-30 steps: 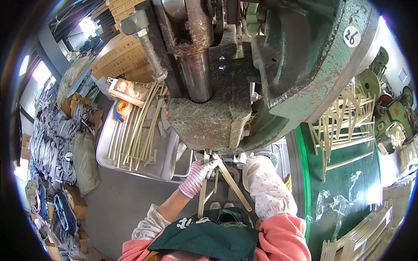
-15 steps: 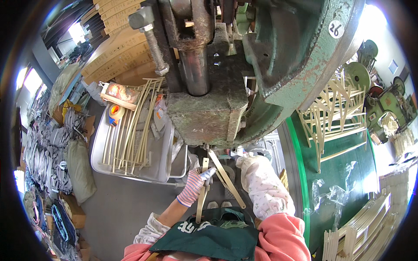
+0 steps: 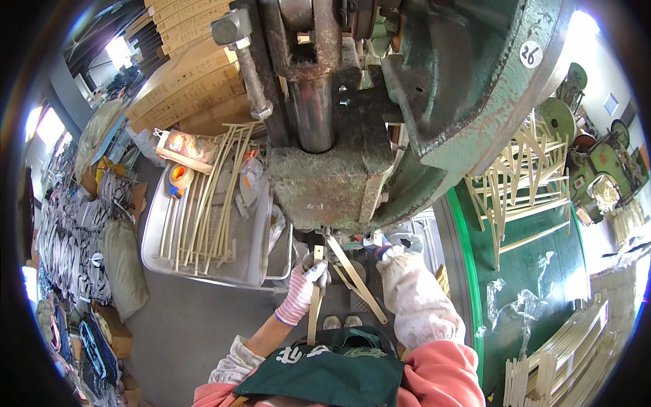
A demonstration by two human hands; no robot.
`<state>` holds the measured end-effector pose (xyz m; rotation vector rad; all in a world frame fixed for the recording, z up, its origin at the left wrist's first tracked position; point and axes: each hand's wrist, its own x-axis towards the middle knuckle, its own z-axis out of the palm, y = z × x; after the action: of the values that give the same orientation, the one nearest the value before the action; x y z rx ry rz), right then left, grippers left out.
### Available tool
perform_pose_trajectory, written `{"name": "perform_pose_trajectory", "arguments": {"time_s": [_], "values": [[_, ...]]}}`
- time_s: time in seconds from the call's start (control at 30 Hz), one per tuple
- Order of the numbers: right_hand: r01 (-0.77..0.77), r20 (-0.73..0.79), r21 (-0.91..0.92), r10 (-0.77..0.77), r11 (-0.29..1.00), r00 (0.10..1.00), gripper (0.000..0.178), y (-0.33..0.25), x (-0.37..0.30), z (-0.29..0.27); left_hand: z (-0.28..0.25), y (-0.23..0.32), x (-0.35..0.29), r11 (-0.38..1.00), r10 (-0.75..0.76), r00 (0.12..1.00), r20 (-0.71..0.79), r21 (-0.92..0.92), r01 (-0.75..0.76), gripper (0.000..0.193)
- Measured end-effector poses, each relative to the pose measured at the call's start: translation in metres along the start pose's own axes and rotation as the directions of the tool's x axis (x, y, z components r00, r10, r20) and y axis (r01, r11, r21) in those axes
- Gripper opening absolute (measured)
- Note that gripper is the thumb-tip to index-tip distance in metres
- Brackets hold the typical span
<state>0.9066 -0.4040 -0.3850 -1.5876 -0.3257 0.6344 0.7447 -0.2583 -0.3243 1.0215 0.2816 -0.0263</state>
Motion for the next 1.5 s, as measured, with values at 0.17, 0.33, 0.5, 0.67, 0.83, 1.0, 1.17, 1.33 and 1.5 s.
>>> {"name": "perform_pose_trajectory", "arguments": {"time_s": [0.17,0.33,0.5,0.67,0.83,1.0,1.17,1.33,1.5], "values": [[0.042,0.097,0.212,-0.064,0.976,0.993,0.021,-0.018,-0.021,0.008,0.003,0.001,0.004,1.0,-0.008,1.0,0.03,-0.026,0.009,0.033],[-0.119,0.048,0.176,0.112,0.977,0.993,0.021,-0.024,-0.021,0.022,0.007,0.004,0.004,0.998,-0.039,0.999,0.012,-0.044,0.04,0.03],[0.539,-0.184,-0.494,-0.688,0.682,0.702,0.019,-0.019,-0.032,0.033,0.013,0.008,0.003,0.991,0.093,0.996,0.016,-0.093,-0.091,0.035],[0.183,-0.23,-0.265,-0.247,0.947,0.941,0.018,-0.022,-0.06,0.045,0.018,0.01,0.008,0.997,0.081,0.997,0.011,0.007,-0.081,0.035],[0.032,-0.171,0.166,-0.003,0.986,0.985,0.02,-0.015,-0.053,0.047,0.012,0.006,0.015,0.997,0.071,0.997,0.018,-0.008,-0.071,0.028],[0.278,-0.027,-0.376,-0.31,0.884,0.95,0.025,0.002,-0.034,0.03,-0.004,0.012,0.027,1.0,0.005,0.986,0.165,-0.006,-0.005,0.034],[-0.014,-0.084,0.111,0.023,0.994,0.996,0.022,-0.01,-0.032,0.026,-0.005,0.022,0.03,1.0,0.005,0.993,0.121,-0.011,-0.004,0.032],[-0.133,-0.024,0.156,0.139,0.979,0.99,0.026,-0.034,-0.038,0.031,-0.002,0.034,0.026,0.997,-0.031,0.985,0.172,0.08,0.018,0.028],[-0.295,-0.077,0.123,0.305,0.948,0.949,0.034,-0.044,-0.037,0.032,-0.001,0.044,0.026,0.989,-0.017,0.973,0.229,0.148,-0.017,0.021]]}}
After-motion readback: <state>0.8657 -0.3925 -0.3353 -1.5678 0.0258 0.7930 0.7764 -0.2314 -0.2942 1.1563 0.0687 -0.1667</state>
